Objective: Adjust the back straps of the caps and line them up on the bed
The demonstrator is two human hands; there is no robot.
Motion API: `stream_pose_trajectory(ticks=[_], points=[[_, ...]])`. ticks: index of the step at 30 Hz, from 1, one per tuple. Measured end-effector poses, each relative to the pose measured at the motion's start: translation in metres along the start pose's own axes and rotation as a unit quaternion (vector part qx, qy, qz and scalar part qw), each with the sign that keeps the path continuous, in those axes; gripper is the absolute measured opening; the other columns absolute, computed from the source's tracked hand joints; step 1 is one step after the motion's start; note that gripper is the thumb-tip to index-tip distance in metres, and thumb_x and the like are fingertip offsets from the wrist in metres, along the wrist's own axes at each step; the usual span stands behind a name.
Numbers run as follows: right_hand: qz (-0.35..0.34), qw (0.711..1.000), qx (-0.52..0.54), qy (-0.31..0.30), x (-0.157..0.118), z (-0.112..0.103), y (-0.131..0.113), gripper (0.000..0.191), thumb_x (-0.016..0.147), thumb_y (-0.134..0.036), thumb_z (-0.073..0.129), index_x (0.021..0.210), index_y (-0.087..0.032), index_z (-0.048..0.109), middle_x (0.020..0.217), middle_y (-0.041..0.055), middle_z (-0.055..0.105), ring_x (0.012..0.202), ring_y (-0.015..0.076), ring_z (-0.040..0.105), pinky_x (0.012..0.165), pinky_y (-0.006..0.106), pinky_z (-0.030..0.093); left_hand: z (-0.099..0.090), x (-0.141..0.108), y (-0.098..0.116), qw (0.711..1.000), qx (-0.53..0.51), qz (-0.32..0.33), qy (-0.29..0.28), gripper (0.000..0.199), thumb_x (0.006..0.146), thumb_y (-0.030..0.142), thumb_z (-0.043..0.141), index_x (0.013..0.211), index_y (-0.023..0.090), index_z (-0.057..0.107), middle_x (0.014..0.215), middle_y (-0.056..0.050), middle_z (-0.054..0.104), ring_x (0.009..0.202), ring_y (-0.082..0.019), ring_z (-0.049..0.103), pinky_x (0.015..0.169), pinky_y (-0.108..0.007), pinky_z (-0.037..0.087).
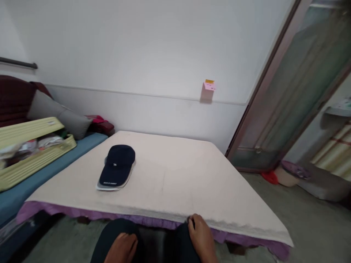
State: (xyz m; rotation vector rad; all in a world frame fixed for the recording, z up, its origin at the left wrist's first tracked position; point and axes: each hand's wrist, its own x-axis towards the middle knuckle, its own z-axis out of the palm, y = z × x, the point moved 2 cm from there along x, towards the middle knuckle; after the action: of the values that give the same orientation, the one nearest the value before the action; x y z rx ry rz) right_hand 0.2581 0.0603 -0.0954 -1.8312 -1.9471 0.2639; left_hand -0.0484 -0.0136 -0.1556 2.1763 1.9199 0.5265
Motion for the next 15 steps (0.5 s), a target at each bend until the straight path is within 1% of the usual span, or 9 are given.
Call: stream_pose_trajectory(ticks=[2, 4, 9, 12, 14, 15], points=[[-0.005, 1.0, -0.014, -0.011, 0.001, 0.002, -0.004, 0.025, 0.089, -0.024, 0.036, 0.08, -0.018, 0.058, 0.083, 0.0089, 0.064, 0.081, 0.0224, 0.061, 0.072, 0.03, 0.04, 0.001, 0.002, 0.0, 1.0, 0.02, -0.008, -0.018, 0.032, 0.091, 0.029, 0.037, 0.078, 0.022, 0.065, 0.078, -0.006, 0.069, 0.077, -0.023, 0.061, 0.073, -0.036, 0.042], [-0.009, 1.0, -0.017, -0.021, 0.001, 0.002, -0.005, 0.025, 0.089, -0.025, 0.036, 0.081, -0.018, 0.058, 0.084, 0.009, 0.064, 0.082, 0.0226, 0.061, 0.073, 0.03, 0.04, 0.0, 0.002, -0.001, 0.999, 0.03, -0.02, -0.023, 0.031, 0.092, 0.028, 0.037, 0.079, 0.021, 0.065, 0.079, -0.006, 0.068, 0.078, -0.023, 0.061, 0.073, -0.036, 0.041], [-0.005, 0.999, -0.005, -0.042, 0.001, 0.002, -0.002, 0.026, 0.088, -0.028, 0.035, 0.084, -0.019, 0.058, 0.086, 0.0094, 0.065, 0.083, 0.0234, 0.061, 0.075, 0.031, 0.041, -0.003, -0.005, -0.007, 0.999, 0.014, -0.039, -0.002, 0.031, 0.092, 0.027, 0.037, 0.08, 0.021, 0.065, 0.078, -0.006, 0.068, 0.077, -0.024, 0.062, 0.074, -0.036, 0.042], [-0.005, 0.999, 0.007, -0.05, 0.0, 0.003, -0.001, 0.026, 0.088, -0.031, 0.035, 0.085, -0.019, 0.059, 0.088, 0.0099, 0.066, 0.084, 0.0241, 0.062, 0.076, 0.033, 0.042, -0.004, -0.008, -0.01, 0.996, -0.062, -0.055, 0.037, 0.027, 0.091, 0.028, 0.039, 0.091, 0.023, 0.065, 0.086, -0.007, 0.07, 0.081, -0.023, 0.064, 0.077, -0.036, 0.046], [-0.008, 0.999, 0.012, -0.049, -0.001, 0.004, 0.0, 0.027, 0.088, -0.032, 0.036, 0.087, -0.019, 0.059, 0.09, 0.0102, 0.066, 0.086, 0.0246, 0.063, 0.076, 0.033, 0.043, -0.007, -0.007, -0.012, 0.982, -0.149, -0.084, 0.074, 0.025, 0.089, 0.03, 0.043, 0.101, 0.025, 0.063, 0.094, -0.007, 0.071, 0.086, -0.023, 0.065, 0.08, -0.035, 0.048], [-0.008, 0.999, 0.014, -0.047, -0.001, 0.005, 0.002, 0.027, 0.087, -0.033, 0.037, 0.087, -0.02, 0.06, 0.091, 0.0102, 0.067, 0.086, 0.0248, 0.063, 0.076, 0.033, 0.043, -0.009, -0.005, -0.012, 0.97, -0.196, -0.106, 0.096, 0.025, 0.087, 0.031, 0.045, 0.103, 0.025, 0.063, 0.097, -0.007, 0.071, 0.089, -0.024, 0.066, 0.081, -0.036, 0.049]])
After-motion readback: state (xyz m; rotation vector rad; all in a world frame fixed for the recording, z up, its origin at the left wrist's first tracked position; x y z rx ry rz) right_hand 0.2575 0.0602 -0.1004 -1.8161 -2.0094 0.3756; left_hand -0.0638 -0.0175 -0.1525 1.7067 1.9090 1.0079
